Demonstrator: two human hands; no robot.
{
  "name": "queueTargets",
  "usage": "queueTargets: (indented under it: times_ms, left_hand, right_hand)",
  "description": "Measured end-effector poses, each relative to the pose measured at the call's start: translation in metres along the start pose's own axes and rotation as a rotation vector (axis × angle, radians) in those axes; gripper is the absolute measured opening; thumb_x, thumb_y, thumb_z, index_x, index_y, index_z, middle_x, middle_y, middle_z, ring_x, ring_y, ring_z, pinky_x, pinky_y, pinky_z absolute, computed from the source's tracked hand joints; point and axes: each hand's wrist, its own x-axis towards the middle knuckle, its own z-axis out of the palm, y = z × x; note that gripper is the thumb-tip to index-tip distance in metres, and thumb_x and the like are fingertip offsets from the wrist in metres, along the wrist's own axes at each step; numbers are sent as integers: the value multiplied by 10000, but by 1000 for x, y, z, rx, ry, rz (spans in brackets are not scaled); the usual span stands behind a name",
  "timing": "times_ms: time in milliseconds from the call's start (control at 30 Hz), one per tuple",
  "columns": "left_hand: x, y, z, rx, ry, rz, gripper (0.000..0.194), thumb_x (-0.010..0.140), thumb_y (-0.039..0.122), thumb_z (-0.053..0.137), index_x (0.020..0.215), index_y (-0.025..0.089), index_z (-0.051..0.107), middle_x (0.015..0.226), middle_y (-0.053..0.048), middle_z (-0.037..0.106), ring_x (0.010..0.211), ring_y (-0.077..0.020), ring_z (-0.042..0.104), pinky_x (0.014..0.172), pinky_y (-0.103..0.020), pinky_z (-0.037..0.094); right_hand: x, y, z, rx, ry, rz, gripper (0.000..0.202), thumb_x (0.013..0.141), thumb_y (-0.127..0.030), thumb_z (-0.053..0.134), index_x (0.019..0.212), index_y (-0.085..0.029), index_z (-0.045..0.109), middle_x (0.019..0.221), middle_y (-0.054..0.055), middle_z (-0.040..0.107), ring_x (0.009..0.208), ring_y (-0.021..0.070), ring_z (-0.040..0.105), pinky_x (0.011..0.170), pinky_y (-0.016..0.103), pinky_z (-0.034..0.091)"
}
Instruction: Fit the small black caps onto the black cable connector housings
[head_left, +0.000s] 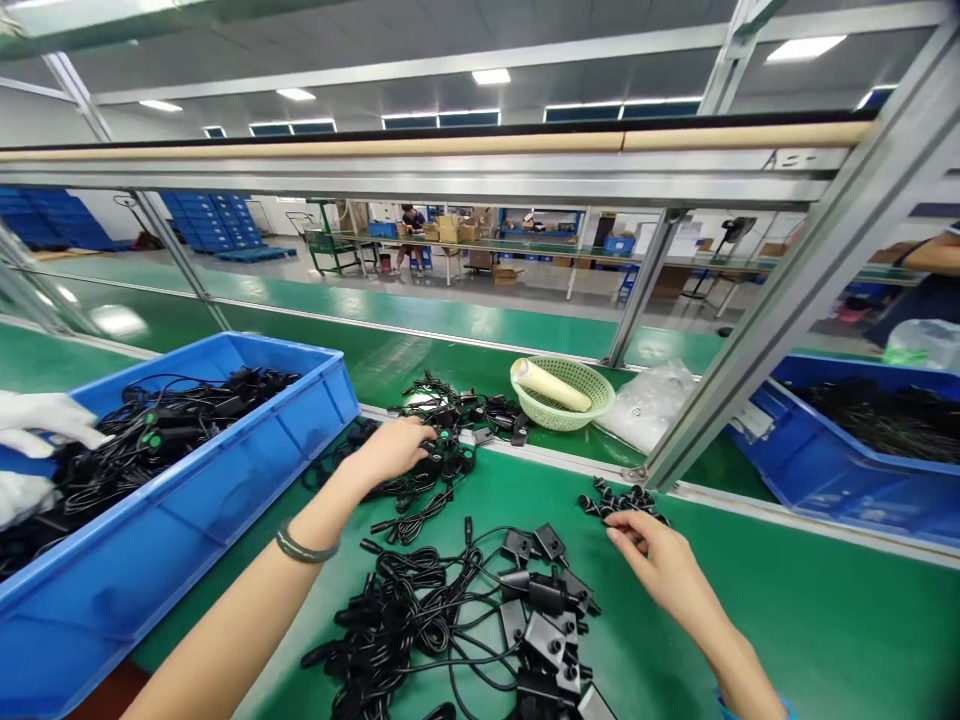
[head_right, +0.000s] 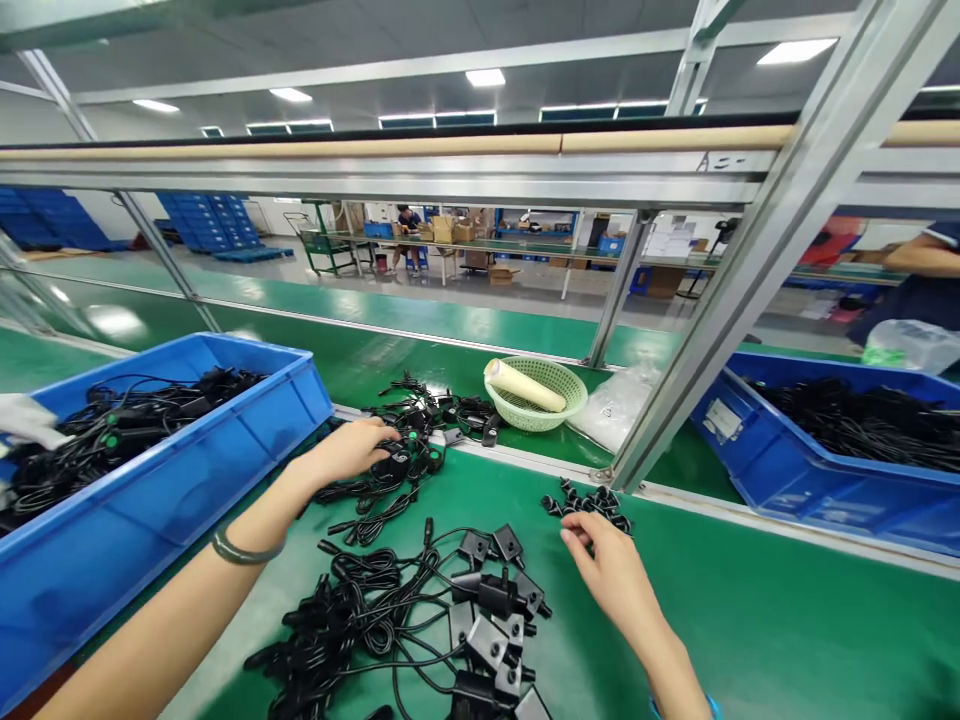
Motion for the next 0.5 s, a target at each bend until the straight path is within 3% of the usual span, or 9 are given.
queueTargets:
  times_ms: [133, 200, 267, 367, 433, 500]
  left_hand:
    - [28, 44, 35, 48, 155, 242, 549, 872, 53, 554, 1400, 200, 528, 1367, -181, 525, 1219, -312, 528, 1009, -428, 424]
    - [41, 52, 47, 56, 139, 272, 507, 861, -16, 487, 1296, 207, 620, 1311, -168, 568, 1200, -311, 546, 994, -442, 431]
    - [49, 52, 53, 35, 113, 274, 406, 850, -28, 486, 1127, 177, 700, 1130, -147, 643, 1072, -295, 608, 936, -419, 463]
    - [46, 42, 49, -23, 172, 233, 326, 877, 43, 525, 1144, 159, 673, 1091, -132, 627, 989, -277, 622, 881, -393, 488]
    - [33, 36, 39, -244, 363, 169, 312, 939, 136, 495, 1222, 174, 624, 1168, -125, 586, 1002, -246, 610, 883, -369, 491]
    - [15, 34, 25, -654, 578, 88, 296, 982, 244, 473, 1241, 185, 603, 1116, -99, 587, 907, -191, 614, 828, -321, 503]
  right_hand:
    - [24, -12, 0, -292, 75, -58, 216, 941, -165, 501, 1098, -151, 649, 1118, 74, 603, 1006, 187, 580, 908, 325, 475]
    - [36, -21, 4, -369, 76, -94, 241, 907, -113, 541, 1115, -134, 661, 1137, 98, 602, 1108, 238, 528, 984, 374, 432]
    - [46, -29, 9, -422, 72, -114, 239, 894, -127, 579, 1112, -140, 675, 1134, 110, 614, 1113, 277, 511, 959, 426, 414]
    - [55, -33, 18, -466, 63, -126, 188, 854, -114, 633, 1029, -140, 697, 1047, 125, 651, 1078, 310, 534, 949, 494, 377]
    - [58, -32, 22, -455, 59, -133, 160, 813, -47, 637, 939, -124, 698, 945, 123, 667, 1038, 311, 562, 991, 545, 333]
    - [59, -32, 25, -399, 71, -151, 165, 805, -10, 610, 903, -116, 689, 909, 118, 668, 1022, 303, 576, 1020, 568, 309]
